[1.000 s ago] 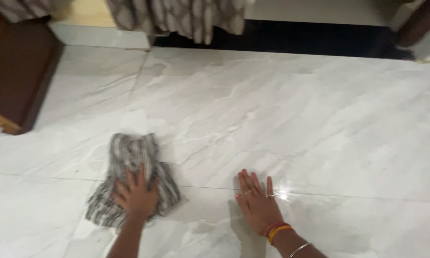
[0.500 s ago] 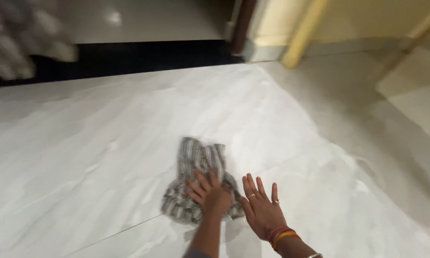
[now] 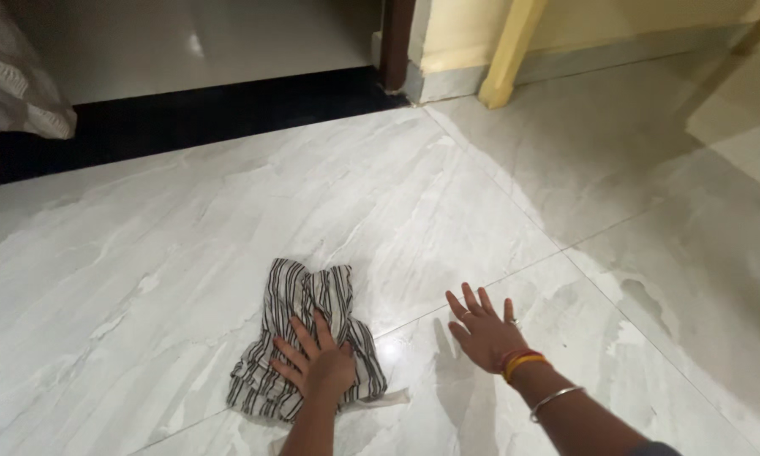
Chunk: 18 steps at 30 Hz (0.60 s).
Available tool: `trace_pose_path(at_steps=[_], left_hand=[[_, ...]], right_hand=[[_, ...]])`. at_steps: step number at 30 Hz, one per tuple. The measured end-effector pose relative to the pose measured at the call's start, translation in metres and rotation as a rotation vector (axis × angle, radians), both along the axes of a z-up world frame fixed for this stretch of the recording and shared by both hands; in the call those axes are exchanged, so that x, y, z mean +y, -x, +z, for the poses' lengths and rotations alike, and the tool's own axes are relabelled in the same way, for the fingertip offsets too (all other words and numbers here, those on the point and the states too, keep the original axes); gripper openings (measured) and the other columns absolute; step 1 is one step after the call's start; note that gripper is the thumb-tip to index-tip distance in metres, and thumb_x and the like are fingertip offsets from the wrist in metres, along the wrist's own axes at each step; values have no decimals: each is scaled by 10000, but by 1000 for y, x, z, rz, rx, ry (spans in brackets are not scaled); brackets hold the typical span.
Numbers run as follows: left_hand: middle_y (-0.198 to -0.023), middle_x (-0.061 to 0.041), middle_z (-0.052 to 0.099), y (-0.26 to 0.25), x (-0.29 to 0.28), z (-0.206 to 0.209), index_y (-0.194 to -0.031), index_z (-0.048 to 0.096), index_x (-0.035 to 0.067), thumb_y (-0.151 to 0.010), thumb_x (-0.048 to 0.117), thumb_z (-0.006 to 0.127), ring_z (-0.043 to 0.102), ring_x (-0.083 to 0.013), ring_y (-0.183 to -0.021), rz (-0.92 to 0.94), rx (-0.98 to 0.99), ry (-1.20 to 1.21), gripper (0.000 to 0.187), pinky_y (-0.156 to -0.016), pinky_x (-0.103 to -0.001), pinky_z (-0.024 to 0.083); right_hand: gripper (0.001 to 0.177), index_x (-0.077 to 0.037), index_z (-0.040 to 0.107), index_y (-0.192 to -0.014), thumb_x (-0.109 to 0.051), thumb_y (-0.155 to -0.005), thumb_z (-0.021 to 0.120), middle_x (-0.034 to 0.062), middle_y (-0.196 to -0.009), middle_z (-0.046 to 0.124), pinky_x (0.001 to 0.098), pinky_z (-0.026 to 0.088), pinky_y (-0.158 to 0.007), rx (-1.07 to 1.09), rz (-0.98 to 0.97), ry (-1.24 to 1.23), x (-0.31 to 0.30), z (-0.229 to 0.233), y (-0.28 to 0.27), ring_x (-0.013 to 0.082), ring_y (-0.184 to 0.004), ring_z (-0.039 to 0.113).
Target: The person wipes a white marble floor with a striped cloth, moving across different sections of the room. They clean around furniture legs and near a doorway, using both hands to scrub the surface.
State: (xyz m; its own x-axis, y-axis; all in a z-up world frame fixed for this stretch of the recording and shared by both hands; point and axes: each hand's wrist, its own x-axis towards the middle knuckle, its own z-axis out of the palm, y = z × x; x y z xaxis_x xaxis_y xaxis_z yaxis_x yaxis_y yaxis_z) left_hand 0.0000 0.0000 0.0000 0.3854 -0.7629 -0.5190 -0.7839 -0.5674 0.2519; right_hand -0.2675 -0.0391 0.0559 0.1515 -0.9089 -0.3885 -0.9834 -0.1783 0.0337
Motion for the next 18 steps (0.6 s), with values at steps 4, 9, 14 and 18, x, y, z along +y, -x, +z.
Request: trace_pose_path(at_steps=[4,9,14,18], left_hand=[[-1672,-102,-399,-5,-11,-7,-1620,-223,316,-1049,573,328,-333,-495,-1485,75,-32,-66,835,-1139,-690,-186],[-1632,-113,-438,-13,-30,-33,-1616,-191,343,-1021,564,361,-409,-515,-1432,203,12,20,841,-1101,-723,-213],[-1559,-202,-479,-4,-67,-61,-1600,-242,347,-947,594,413,-427,-576,-1347,331,-80,132,957,-1012,-790,-206],[-1564,-180,-480,19,-111,-53,-1591,-249,358,-893,674,452,-419,-572,-1351,381,-5,113,1038,-1037,-790,-194]], right_hand=[[731,-308,57,-1651,-569,-1027,336,15,-1741,-28,593,6,-1258,-213,-32,2,-4,-43,-20,276,-1600,-32],[792,-271,51,-1656,-565,-1007,395,29,-1741,-31,558,1,-1268,-316,-105,-84,9,-44,-12,277,-1601,-49],[763,-273,68,-1650,-527,-1010,396,13,-1740,-21,521,-13,-1279,-378,-294,-54,22,-17,24,244,-1606,-53],[775,-257,78,-1651,-499,-1001,425,16,-1743,-5,511,-9,-1276,-436,-434,21,33,-13,60,247,-1602,-43]])
